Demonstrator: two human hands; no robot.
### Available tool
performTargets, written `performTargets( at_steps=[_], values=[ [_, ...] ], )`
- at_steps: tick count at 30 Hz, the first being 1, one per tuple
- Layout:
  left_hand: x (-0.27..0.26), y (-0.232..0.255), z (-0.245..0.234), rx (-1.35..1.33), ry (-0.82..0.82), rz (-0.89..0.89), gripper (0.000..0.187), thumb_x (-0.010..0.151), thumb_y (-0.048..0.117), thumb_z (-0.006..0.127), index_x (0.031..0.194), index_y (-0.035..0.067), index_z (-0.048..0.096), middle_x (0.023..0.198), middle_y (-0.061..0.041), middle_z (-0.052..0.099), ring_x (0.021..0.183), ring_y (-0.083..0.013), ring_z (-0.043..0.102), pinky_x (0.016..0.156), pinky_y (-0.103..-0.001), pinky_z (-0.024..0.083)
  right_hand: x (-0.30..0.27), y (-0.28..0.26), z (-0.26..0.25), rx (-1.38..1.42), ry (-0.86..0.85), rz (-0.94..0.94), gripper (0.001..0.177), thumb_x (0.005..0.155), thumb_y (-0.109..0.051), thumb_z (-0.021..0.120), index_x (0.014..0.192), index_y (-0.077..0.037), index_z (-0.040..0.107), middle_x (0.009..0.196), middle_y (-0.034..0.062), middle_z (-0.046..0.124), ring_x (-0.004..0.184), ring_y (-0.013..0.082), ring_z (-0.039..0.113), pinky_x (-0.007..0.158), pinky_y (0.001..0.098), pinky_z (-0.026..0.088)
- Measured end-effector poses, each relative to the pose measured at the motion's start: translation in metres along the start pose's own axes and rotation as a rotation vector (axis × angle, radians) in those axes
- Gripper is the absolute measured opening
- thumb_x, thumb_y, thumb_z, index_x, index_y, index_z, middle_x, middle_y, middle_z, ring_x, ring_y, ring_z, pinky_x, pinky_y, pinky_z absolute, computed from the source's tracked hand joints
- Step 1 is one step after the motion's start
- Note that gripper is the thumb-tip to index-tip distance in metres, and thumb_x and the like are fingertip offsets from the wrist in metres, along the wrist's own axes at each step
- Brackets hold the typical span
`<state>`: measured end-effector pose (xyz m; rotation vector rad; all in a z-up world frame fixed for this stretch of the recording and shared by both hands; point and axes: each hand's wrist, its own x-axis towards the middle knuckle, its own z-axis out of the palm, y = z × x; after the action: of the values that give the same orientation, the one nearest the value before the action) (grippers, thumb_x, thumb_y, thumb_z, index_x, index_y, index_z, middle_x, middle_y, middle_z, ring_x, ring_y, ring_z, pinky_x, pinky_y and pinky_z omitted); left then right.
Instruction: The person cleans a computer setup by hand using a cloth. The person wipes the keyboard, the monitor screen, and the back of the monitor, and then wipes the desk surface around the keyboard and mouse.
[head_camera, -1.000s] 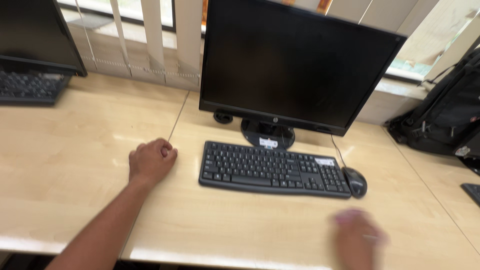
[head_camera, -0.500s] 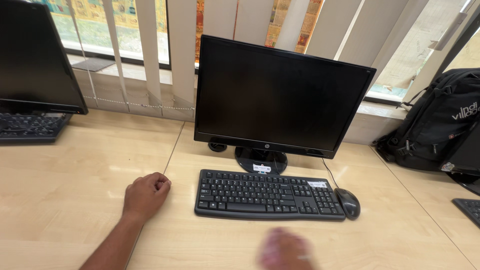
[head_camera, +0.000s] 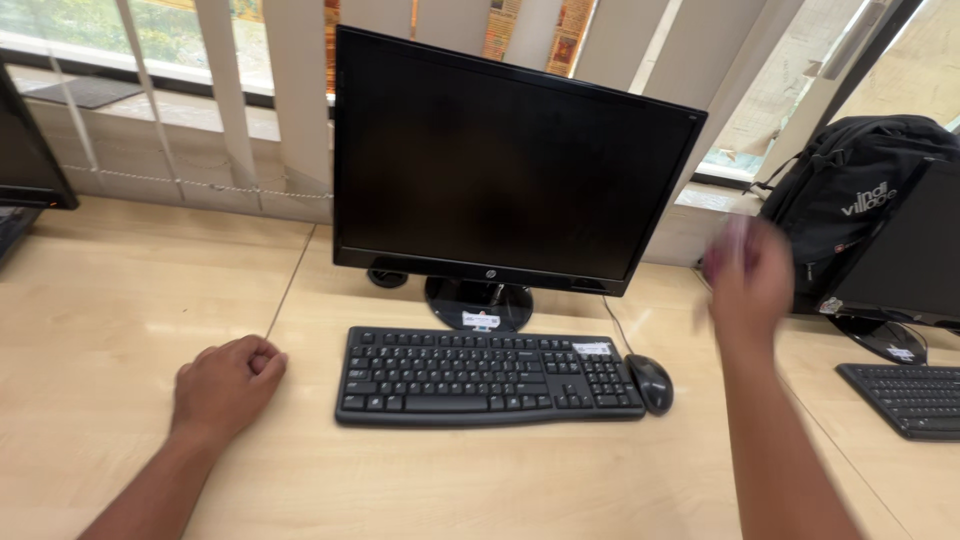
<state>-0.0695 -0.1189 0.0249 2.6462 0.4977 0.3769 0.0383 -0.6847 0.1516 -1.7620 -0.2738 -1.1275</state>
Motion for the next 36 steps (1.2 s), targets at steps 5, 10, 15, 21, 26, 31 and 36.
performTargets(
  at_steps=[5, 10, 15, 21, 26, 31, 36],
  values=[
    [0.003, 0.002, 0.000, 0.014, -0.028, -0.028, 0.028, 0.091, 0.045, 0.064, 0.099, 0.023, 0.079, 0.089, 0.005, 0.077, 0.093, -0.0168, 0.074, 0.095, -0.036, 0.055, 0.161, 0.036, 0.089, 0.023, -0.057, -0.085, 0.035, 0.106, -0.004, 0.047, 0.141, -0.004, 0.050, 0.115, 0.0055, 0.068, 0.103, 0.0168, 0.069, 0.093, 0.0308, 0.056],
    [0.006, 0.003, 0.004, 0.032, -0.044, -0.067, 0.029, 0.092, 0.046, 0.062, 0.098, 0.023, 0.079, 0.086, 0.007, 0.079, 0.094, -0.0151, 0.074, 0.096, -0.035, 0.056, 0.125, 0.108, 0.123, -0.263, -0.043, -0.037, 0.029, 0.115, -0.017, 0.045, 0.140, -0.002, 0.047, 0.123, 0.0148, 0.063, 0.111, 0.0267, 0.060, 0.097, 0.0388, 0.045],
    [0.005, 0.003, 0.003, 0.017, -0.056, -0.101, 0.030, 0.092, 0.046, 0.063, 0.103, 0.023, 0.079, 0.090, 0.006, 0.078, 0.093, -0.0169, 0.075, 0.093, -0.037, 0.059, 0.046, 0.133, 0.108, 0.147, -0.072, 0.433, 0.032, 0.113, -0.030, 0.049, 0.130, -0.005, 0.057, 0.105, 0.0123, 0.064, 0.084, 0.0303, 0.049, 0.077, 0.0433, 0.038],
    [0.008, -0.002, 0.007, 0.134, -0.082, -0.072, 0.032, 0.093, 0.050, 0.060, 0.104, 0.025, 0.078, 0.090, 0.008, 0.074, 0.098, -0.0133, 0.069, 0.099, -0.035, 0.055, -0.015, 0.161, 0.106, 0.038, -0.156, 0.517, 0.033, 0.110, -0.033, 0.051, 0.128, -0.008, 0.062, 0.090, 0.0079, 0.061, 0.080, 0.0207, 0.057, 0.068, 0.0341, 0.048],
    [0.007, -0.005, 0.008, 0.088, -0.052, -0.062, 0.030, 0.092, 0.048, 0.063, 0.102, 0.025, 0.079, 0.088, 0.007, 0.077, 0.096, -0.0151, 0.073, 0.097, -0.037, 0.056, -0.053, 0.159, 0.112, 0.259, -0.147, 0.736, 0.032, 0.104, -0.039, 0.045, 0.128, -0.018, 0.054, 0.084, -0.0003, 0.060, 0.070, 0.0134, 0.063, 0.061, 0.0287, 0.053],
    [0.005, 0.001, 0.007, 0.012, 0.017, -0.035, 0.025, 0.086, 0.045, 0.067, 0.094, 0.024, 0.078, 0.085, 0.007, 0.077, 0.095, -0.0180, 0.072, 0.093, -0.038, 0.056, 0.006, 0.137, 0.103, 0.010, 0.161, 0.324, 0.039, 0.115, -0.038, 0.033, 0.119, -0.008, 0.057, 0.084, 0.0040, 0.058, 0.070, 0.0150, 0.056, 0.061, 0.0306, 0.047],
    [0.005, 0.003, 0.004, -0.021, 0.028, -0.012, 0.020, 0.084, 0.041, 0.069, 0.089, 0.023, 0.076, 0.081, 0.007, 0.077, 0.092, -0.0187, 0.071, 0.090, -0.040, 0.053, 0.135, 0.103, 0.168, -0.277, 0.142, -0.069, 0.048, 0.116, -0.028, 0.037, 0.142, 0.012, 0.035, 0.145, 0.0359, 0.033, 0.137, 0.0481, 0.030, 0.116, 0.0522, 0.022]
  ],
)
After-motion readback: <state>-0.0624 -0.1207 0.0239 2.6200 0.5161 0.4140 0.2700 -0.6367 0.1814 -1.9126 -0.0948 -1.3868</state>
